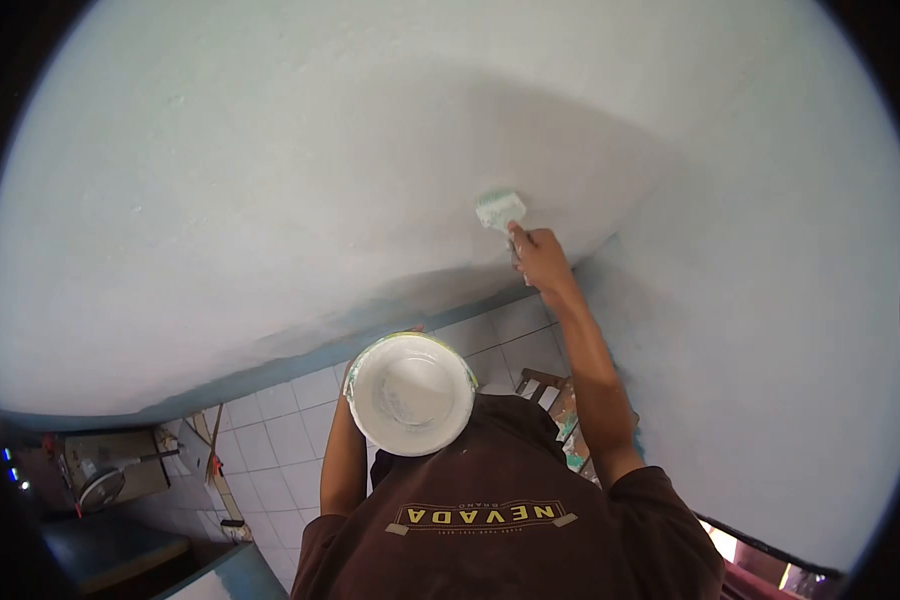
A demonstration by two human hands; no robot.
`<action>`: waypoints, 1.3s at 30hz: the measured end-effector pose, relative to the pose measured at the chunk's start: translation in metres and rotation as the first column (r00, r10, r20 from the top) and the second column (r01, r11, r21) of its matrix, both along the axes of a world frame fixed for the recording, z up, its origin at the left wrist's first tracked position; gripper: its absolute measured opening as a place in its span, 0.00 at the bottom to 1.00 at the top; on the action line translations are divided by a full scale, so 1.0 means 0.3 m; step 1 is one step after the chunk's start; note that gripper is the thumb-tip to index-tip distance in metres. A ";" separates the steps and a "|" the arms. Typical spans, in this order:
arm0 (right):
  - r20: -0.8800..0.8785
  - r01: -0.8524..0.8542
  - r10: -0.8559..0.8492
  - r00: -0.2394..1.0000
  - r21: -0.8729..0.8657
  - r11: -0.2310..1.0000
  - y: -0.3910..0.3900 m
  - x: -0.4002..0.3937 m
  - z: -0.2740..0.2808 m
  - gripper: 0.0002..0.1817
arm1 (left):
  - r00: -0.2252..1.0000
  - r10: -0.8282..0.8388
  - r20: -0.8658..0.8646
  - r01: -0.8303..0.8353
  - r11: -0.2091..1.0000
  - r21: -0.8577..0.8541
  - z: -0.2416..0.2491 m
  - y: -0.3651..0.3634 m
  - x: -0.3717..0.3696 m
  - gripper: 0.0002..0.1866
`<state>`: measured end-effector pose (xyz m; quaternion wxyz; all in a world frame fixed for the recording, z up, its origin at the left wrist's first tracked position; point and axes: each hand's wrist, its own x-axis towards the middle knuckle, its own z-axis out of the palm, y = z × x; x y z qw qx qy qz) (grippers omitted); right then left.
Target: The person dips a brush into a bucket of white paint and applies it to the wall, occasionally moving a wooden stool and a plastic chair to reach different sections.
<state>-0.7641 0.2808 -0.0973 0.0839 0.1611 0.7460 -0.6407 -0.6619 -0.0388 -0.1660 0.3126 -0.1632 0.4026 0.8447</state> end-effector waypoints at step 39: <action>-0.023 0.115 -0.116 0.993 -0.015 0.993 -0.055 -0.018 -0.440 0.27 | 0.983 -0.162 0.091 0.113 0.910 0.399 -0.166 -0.101 0.022 0.24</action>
